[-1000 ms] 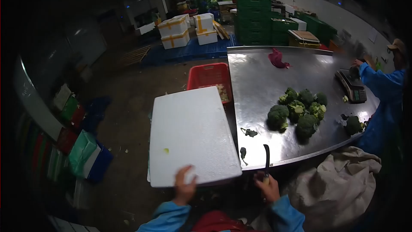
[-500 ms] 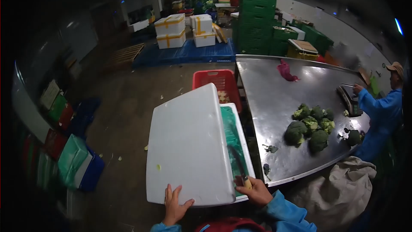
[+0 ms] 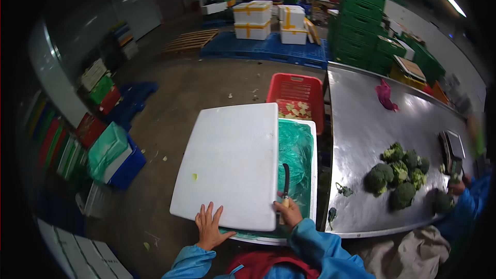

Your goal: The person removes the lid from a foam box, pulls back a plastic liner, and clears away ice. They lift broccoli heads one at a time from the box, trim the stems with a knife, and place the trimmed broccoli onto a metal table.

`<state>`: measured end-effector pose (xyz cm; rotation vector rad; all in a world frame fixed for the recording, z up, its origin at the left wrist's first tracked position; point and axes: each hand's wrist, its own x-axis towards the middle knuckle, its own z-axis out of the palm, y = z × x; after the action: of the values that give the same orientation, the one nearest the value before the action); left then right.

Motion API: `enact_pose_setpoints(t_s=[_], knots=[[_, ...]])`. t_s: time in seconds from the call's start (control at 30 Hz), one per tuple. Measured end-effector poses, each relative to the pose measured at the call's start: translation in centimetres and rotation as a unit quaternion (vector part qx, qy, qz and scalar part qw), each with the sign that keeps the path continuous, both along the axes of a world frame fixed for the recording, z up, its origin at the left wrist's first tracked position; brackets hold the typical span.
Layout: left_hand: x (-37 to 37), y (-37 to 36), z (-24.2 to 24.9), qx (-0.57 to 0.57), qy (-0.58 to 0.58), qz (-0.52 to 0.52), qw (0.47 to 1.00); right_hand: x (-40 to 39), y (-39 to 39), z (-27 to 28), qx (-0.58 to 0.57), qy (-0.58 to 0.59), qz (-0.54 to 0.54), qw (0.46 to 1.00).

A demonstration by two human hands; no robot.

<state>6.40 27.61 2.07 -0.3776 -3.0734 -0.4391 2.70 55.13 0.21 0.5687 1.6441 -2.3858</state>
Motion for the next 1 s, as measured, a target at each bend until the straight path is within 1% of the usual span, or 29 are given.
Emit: enact_pose_setpoints(t_s=[0.03,0.1,0.13,0.17,0.2,0.23,0.27,0.3,0.37,0.4,0.43,0.47,0.5,0.53,0.57,0.6,0.63,0.67,0.7,0.73,0.77,0.83,0.87,0.9,0.93,0.97,1.0], knots=[[0.1,0.4,0.1,0.000,0.002,0.017,1.000,0.0,-0.7,1.6,-0.049,-0.006,0.031,0.998],[0.6,0.5,0.2,0.080,0.008,0.097,0.992,-0.4,-2.3,5.5,-0.089,0.043,0.088,0.991],[0.7,0.8,0.9,0.098,0.081,0.124,0.984,-0.9,-3.2,7.7,-0.103,0.058,0.119,0.986],[0.8,0.3,1.0,0.092,0.083,0.136,0.983,-1.6,-4.2,8.7,-0.112,0.074,0.157,0.978],[0.6,-0.4,0.6,0.184,0.125,0.144,0.964,-2.2,-5.4,9.4,-0.139,0.092,0.189,0.968],[0.3,-1.0,0.6,0.276,0.167,0.149,0.935,-2.5,-6.3,9.9,-0.163,0.111,0.220,0.955],[0.2,-1.6,0.8,0.322,0.192,0.185,0.908,-2.7,-6.4,10.2,-0.164,0.111,0.230,0.953],[0.1,-2.7,0.3,0.426,0.131,0.255,0.858,-2.9,-6.3,10.4,-0.150,0.130,0.224,0.954],[-0.7,-6.3,-1.0,0.436,0.172,0.331,0.819,-3.1,-5.1,9.8,-0.112,0.153,0.203,0.961],[-0.8,-7.4,0.3,0.413,0.198,0.360,0.813,-3.1,-3.4,8.7,-0.086,0.157,0.189,0.965],[-1.2,-8.6,1.6,0.389,0.220,0.390,0.805,-3.0,-1.7,7.0,-0.039,0.135,0.162,0.977],[-1.8,-10.2,2.0,0.417,0.243,0.399,0.780,-2.8,-0.2,5.4,0.010,0.111,0.133,0.985],[-2.3,-11.8,2.1,0.444,0.265,0.406,0.754,-2.2,1.0,5.0,0.061,0.106,0.119,0.985],[-2.9,-13.3,1.9,0.444,0.257,0.414,0.752,-1.6,1.6,4.1,0.088,0.124,0.117,0.981],[-3.7,-14.8,1.6,0.477,0.273,0.407,0.729,-1.1,2.0,3.0,0.154,0.142,0.153,0.966],[-4.7,-15.8,1.3,0.511,0.286,0.397,0.707,-0.5,1.3,2.0,0.216,0.203,0.173,0.939],[-5.9,-16.5,1.0,0.515,0.275,0.397,0.708,-0.2,0.4,1.8,0.276,0.263,0.190,0.905],[-7.1,-16.9,0.8,0.529,0.273,0.391,0.702,-0.4,-1.0,1.8,0.283,0.255,0.188,0.905],[-8.0,-17.4,0.4,0.543,0.271,0.388,0.694,-0.8,-2.9,2.1,0.424,0.306,0.237,0.818],[-9.1,-17.9,-0.3,0.547,0.263,0.392,0.692,-1.1,-4.3,2.3,0.549,0.349,0.284,0.704],[-10.1,-18.6,-1.2,0.540,0.241,0.400,0.701,-1.6,-4.9,1.6,0.553,0.343,0.290,0.702],[-11.3,-19.4,-3.1,0.533,0.208,0.409,0.711,-2.8,-5.5,-1.4,0.589,0.333,0.326,0.660],[-12.0,-19.8,-4.0,0.533,0.195,0.404,0.717,-3.0,-4.9,-2.3,0.581,0.306,0.320,0.683],[-12.9,-20.0,-4.9,0.533,0.182,0.397,0.725,-2.6,-3.7,-2.5,0.567,0.235,0.317,0.723],[-13.5,-20.1,-5.8,0.500,0.177,0.405,0.745,-1.9,-2.0,-2.4,0.549,0.163,0.310,0.759],[-14.2,-19.8,-6.8,0.502,0.168,0.402,0.747,-0.2,-0.3,-1.8,0.532,0.113,0.236,0.805],[-14.8,-19.5,-7.8,0.483,0.158,0.400,0.763,1.9,3.3,-3.7,0.527,0.097,0.175,0.826]])
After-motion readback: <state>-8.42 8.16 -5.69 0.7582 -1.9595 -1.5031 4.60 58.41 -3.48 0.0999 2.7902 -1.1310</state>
